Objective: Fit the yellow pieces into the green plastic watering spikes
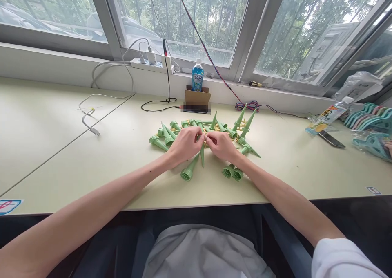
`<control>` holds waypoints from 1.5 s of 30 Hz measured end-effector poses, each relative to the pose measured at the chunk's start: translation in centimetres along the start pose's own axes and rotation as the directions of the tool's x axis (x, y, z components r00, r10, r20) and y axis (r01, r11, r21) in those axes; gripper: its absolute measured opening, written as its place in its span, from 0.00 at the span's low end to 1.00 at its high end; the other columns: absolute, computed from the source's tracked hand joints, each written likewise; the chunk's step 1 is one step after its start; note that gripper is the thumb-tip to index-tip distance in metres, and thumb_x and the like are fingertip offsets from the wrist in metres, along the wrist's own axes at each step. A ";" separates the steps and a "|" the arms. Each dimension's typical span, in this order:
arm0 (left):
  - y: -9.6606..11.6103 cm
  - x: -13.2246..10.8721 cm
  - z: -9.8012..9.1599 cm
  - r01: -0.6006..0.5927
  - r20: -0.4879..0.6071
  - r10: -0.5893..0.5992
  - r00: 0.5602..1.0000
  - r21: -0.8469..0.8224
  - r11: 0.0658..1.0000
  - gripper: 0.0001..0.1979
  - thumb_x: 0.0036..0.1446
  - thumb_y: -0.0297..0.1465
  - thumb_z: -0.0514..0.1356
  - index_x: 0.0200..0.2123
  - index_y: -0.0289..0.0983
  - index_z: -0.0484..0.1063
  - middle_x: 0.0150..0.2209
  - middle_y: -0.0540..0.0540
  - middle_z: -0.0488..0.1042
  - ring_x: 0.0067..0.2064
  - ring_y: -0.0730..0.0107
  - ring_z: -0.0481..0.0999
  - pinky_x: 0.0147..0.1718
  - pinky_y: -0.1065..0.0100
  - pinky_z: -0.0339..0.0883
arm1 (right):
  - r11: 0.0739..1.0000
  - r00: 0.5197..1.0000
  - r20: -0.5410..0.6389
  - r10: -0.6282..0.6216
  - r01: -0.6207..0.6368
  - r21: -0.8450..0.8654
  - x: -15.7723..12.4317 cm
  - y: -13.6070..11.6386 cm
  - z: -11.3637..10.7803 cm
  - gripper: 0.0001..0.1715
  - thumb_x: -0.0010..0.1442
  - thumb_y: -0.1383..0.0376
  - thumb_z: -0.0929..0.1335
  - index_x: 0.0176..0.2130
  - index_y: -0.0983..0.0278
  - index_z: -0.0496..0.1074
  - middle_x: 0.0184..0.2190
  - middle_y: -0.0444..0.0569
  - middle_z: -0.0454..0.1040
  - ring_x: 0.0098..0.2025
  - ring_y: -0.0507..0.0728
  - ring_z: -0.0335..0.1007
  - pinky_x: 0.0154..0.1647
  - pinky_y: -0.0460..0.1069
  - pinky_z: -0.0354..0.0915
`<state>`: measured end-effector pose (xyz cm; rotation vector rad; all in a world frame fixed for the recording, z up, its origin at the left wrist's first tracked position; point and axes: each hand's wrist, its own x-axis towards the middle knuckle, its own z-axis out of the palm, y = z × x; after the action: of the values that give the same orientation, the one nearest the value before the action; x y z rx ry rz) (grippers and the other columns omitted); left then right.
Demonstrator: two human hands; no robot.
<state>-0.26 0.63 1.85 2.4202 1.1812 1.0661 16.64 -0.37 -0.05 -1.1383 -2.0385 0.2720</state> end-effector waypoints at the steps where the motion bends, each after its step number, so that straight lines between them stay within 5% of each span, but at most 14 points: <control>1: 0.0 0.0 0.0 -0.001 0.014 0.001 1.000 0.007 1.000 0.11 0.60 0.30 0.55 0.24 0.38 0.63 0.24 0.49 0.69 0.27 0.69 0.65 0.31 0.66 0.59 | 1.000 1.000 0.012 -0.002 0.002 0.005 0.0 0.1 0.0 0.17 0.63 0.67 0.61 0.22 0.62 0.58 0.19 0.41 0.59 0.23 0.51 0.52 0.27 0.48 0.51; 45: -0.2 -0.3 0.5 -0.013 0.104 0.009 0.995 0.039 0.999 0.11 0.61 0.31 0.53 0.26 0.38 0.65 0.26 0.47 0.71 0.29 0.66 0.67 0.30 0.65 0.59 | 1.000 0.996 0.094 -0.001 0.003 -0.015 -0.1 0.4 -0.1 0.16 0.62 0.68 0.61 0.22 0.62 0.57 0.19 0.41 0.61 0.23 0.50 0.53 0.27 0.47 0.51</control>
<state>-0.18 0.57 1.22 2.4818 1.1670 0.9165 16.96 -0.25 -0.28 -1.1523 -2.1273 0.3147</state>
